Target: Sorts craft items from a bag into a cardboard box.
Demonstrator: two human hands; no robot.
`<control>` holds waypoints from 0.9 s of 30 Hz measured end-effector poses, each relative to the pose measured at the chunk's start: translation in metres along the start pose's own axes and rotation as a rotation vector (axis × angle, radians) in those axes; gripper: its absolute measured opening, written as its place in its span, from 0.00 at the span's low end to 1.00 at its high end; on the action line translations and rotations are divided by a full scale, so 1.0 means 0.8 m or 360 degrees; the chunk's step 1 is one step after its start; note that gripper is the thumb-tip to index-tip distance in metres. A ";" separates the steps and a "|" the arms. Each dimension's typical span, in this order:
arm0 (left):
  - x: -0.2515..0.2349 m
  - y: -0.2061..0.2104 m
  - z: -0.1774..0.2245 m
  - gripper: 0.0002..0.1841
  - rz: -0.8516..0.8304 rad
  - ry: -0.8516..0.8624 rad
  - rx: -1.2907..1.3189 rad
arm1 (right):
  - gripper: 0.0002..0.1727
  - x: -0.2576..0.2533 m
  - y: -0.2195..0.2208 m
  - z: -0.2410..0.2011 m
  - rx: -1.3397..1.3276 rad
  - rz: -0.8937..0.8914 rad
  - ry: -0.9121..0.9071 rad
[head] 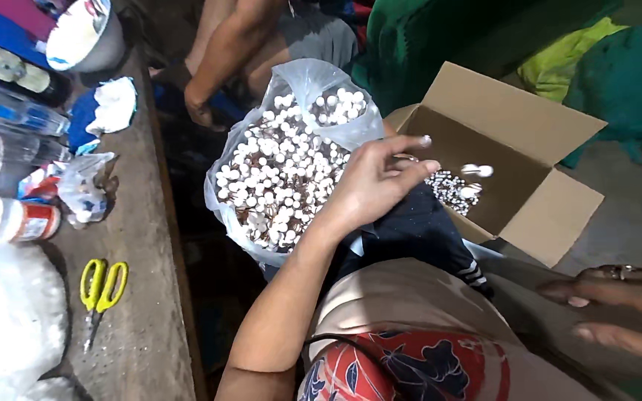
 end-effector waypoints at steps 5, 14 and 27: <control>0.035 -0.016 -0.069 0.07 0.0134 -0.0285 -0.0720 | 0.20 -0.001 0.003 0.002 -0.0010 0.0008 -0.0031; 0.014 0.039 -0.109 0.13 -0.0042 -0.0527 -0.0889 | 0.21 0.003 -0.002 0.004 0.0122 0.0149 -0.0127; 0.050 0.000 -0.024 0.06 0.0163 -0.0087 -0.0924 | 0.23 0.004 0.001 0.007 0.0124 0.0224 -0.0187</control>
Point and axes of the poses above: each hand's wrist, its own x-axis away from the middle knuckle, its own y-axis out of the palm, z = x × y, the point moved 10 cm from there along -x, towards the middle knuckle, and after that the axes turned 14 degrees about -x, right-handed, at the moved point
